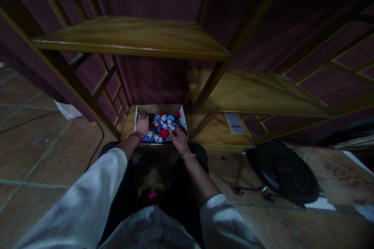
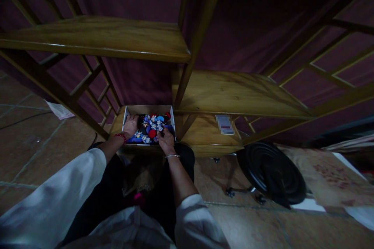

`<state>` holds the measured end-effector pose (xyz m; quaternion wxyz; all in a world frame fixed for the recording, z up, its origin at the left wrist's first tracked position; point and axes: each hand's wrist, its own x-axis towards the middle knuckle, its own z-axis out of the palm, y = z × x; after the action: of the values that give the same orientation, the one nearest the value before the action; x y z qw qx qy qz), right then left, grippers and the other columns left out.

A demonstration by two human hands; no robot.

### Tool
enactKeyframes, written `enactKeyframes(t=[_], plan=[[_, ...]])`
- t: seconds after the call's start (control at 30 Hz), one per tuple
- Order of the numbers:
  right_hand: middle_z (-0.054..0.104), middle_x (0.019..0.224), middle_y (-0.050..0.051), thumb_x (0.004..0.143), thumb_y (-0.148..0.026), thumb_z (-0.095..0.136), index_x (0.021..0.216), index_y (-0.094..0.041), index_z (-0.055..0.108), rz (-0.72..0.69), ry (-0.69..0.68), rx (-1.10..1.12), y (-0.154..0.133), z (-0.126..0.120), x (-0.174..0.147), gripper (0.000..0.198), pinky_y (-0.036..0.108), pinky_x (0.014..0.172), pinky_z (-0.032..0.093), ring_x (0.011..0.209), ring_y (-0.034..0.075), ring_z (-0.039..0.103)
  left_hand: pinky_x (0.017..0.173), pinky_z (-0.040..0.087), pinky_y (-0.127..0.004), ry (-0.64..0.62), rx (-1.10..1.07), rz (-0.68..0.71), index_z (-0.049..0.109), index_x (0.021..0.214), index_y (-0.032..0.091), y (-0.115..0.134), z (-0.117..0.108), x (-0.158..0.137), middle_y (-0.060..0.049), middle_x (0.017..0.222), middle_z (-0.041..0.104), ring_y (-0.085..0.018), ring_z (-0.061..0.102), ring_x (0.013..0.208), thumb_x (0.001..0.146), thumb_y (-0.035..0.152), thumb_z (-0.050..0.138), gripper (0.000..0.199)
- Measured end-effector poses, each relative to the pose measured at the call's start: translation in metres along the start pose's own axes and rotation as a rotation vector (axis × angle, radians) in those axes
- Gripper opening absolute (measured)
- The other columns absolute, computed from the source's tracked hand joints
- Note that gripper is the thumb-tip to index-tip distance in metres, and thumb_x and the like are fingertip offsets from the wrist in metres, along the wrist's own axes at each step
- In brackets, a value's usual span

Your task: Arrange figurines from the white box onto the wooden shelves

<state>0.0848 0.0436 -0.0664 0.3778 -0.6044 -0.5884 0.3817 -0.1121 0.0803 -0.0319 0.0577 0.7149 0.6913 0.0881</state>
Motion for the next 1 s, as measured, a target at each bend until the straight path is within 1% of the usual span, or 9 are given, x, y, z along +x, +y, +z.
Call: enactKeyframes(t=[0.1,0.23,0.4,0.53,0.6,0.7,0.87,1.0], plan=[[0.065,0.081,0.001,0.079,-0.028,0.051,0.099,-0.021,0.055,0.042,0.01,-0.011,-0.005,-0.002,-0.002,0.021,0.025,0.062,0.054,0.064,0.012,0.064,0.097,0.031,-0.039,-0.003,0.026,0.035,0.049,0.115,0.01,0.001,-0.005,-0.002,-0.015,0.114,0.051,-0.026,0.039,0.11,0.076,0.005,0.033,0.043],[0.066,0.078,0.0,0.079,-0.026,0.05,0.097,-0.021,0.055,0.047,0.007,-0.029,-0.008,-0.002,-0.002,0.019,0.025,0.063,0.054,0.064,0.013,0.065,0.097,0.03,-0.041,0.014,0.064,0.066,0.051,0.115,0.014,0.001,-0.01,-0.009,-0.012,0.116,0.051,-0.026,0.038,0.111,0.078,0.006,0.03,0.043],[0.066,0.08,0.0,0.079,-0.026,0.05,0.092,-0.021,0.054,0.062,-0.009,-0.028,-0.006,-0.002,0.0,0.014,0.024,0.061,0.054,0.064,0.013,0.065,0.097,0.03,-0.038,0.079,0.096,0.086,0.054,0.11,0.015,0.002,-0.01,-0.023,-0.012,0.113,0.051,-0.026,0.04,0.11,0.084,0.012,0.027,0.037],[0.066,0.081,0.0,0.079,-0.026,0.051,0.09,-0.02,0.054,0.069,-0.003,0.017,-0.005,-0.001,0.0,0.013,0.024,0.06,0.054,0.063,0.012,0.065,0.094,0.034,-0.035,0.122,0.046,0.071,0.051,0.111,0.014,0.006,-0.007,-0.031,-0.012,0.11,0.052,-0.023,0.045,0.105,0.085,0.016,0.03,0.033],[0.066,0.081,0.0,0.078,-0.026,0.051,0.09,-0.02,0.053,0.075,0.004,0.062,-0.005,-0.001,0.0,0.013,0.023,0.058,0.054,0.062,0.012,0.065,0.092,0.035,-0.034,0.129,0.015,0.088,0.05,0.11,0.014,0.007,-0.007,-0.034,-0.012,0.108,0.053,-0.022,0.048,0.101,0.086,0.018,0.03,0.032],[0.065,0.08,0.0,0.078,-0.024,0.05,0.09,-0.02,0.053,0.079,-0.009,0.094,-0.007,-0.001,-0.001,0.012,0.022,0.055,0.053,0.06,0.011,0.065,0.089,0.039,-0.033,0.112,-0.018,0.184,0.05,0.108,0.015,0.007,-0.007,-0.04,-0.011,0.106,0.054,-0.021,0.051,0.096,0.089,0.021,0.027,0.031],[0.066,0.076,-0.001,0.078,-0.023,0.052,0.091,-0.021,0.055,0.046,0.006,-0.005,-0.006,-0.002,0.0,0.014,0.022,0.058,0.053,0.061,0.011,0.065,0.086,0.042,-0.032,0.05,-0.059,0.343,0.05,0.105,0.016,0.007,-0.01,-0.057,-0.01,0.102,0.056,-0.018,0.054,0.093,0.09,0.025,0.024,0.031],[0.066,0.075,-0.002,0.078,-0.024,0.052,0.091,-0.021,0.055,0.031,-0.008,-0.044,-0.003,-0.002,0.001,0.014,0.023,0.061,0.053,0.062,0.011,0.065,0.088,0.042,-0.033,-0.01,-0.09,0.443,0.05,0.107,0.016,0.012,-0.014,-0.068,-0.01,0.102,0.057,-0.019,0.053,0.099,0.09,0.025,0.027,0.03]])
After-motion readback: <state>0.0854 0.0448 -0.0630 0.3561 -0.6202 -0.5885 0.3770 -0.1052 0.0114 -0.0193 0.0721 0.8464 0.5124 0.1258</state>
